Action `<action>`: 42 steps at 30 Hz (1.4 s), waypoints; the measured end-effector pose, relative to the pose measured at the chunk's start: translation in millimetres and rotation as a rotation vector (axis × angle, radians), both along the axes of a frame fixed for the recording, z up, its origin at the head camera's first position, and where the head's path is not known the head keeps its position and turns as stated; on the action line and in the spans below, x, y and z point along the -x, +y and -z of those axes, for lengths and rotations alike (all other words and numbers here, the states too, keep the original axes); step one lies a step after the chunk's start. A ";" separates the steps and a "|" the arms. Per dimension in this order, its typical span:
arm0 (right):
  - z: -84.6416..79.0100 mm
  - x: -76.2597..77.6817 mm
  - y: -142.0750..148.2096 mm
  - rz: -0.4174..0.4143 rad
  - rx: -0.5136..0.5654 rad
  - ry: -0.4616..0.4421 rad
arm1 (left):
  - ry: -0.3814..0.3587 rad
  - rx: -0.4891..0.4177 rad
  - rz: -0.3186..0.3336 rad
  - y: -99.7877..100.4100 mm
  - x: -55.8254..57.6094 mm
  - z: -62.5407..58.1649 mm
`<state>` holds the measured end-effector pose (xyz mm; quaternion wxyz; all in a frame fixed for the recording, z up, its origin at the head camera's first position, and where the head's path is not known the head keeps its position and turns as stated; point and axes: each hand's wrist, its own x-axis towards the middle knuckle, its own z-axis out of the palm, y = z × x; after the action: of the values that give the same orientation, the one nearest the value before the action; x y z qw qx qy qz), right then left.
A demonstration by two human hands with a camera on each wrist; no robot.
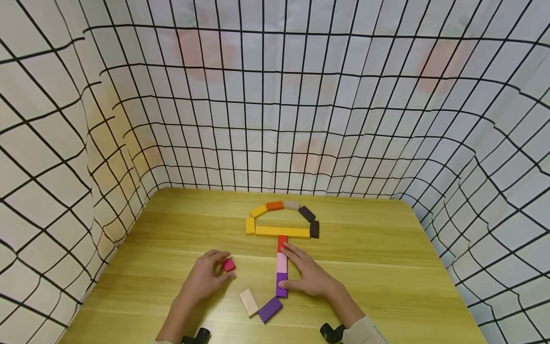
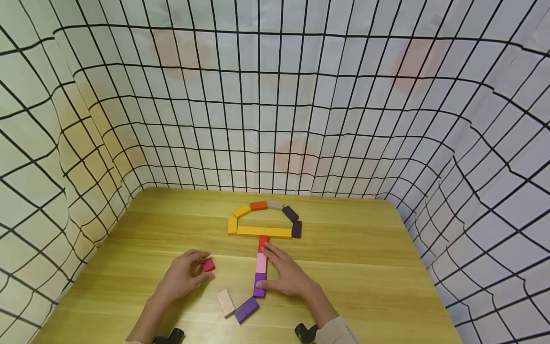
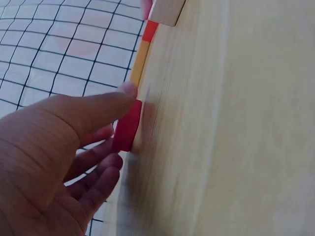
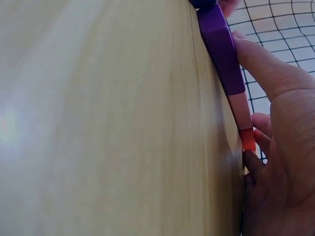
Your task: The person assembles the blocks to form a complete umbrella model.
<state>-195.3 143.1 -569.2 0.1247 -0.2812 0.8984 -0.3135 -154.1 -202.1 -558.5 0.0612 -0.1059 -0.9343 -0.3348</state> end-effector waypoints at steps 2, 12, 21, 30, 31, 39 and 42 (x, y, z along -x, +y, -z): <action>-0.1 -0.5 -0.1 0.001 0.002 0.001 | -0.004 -0.009 -0.004 -1.8 1.3 2.2; 0.6 -0.2 0.4 0.003 0.004 -0.002 | -0.007 0.000 -0.014 -7.2 6.9 7.3; 0.1 0.3 0.5 0.001 0.015 -0.008 | -0.013 -0.034 0.001 -7.2 8.6 8.0; 0.5 0.5 0.9 0.003 0.005 -0.024 | 0.035 -0.071 0.056 1.9 8.6 0.2; 0.2 0.5 1.1 0.005 0.002 -0.028 | 0.045 -0.066 0.074 3.1 8.7 -1.2; -0.2 -0.4 -0.2 0.001 0.004 -0.023 | 0.013 -0.069 0.215 10.5 7.4 -1.6; -1.7 -0.5 -1.0 0.000 0.003 -0.019 | -0.020 -0.070 0.254 13.0 6.9 0.6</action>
<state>-194.8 142.1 -567.5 0.1326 -0.2782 0.8968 -0.3173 -161.0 -189.1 -559.1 0.0124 -0.2178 -0.9017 -0.3734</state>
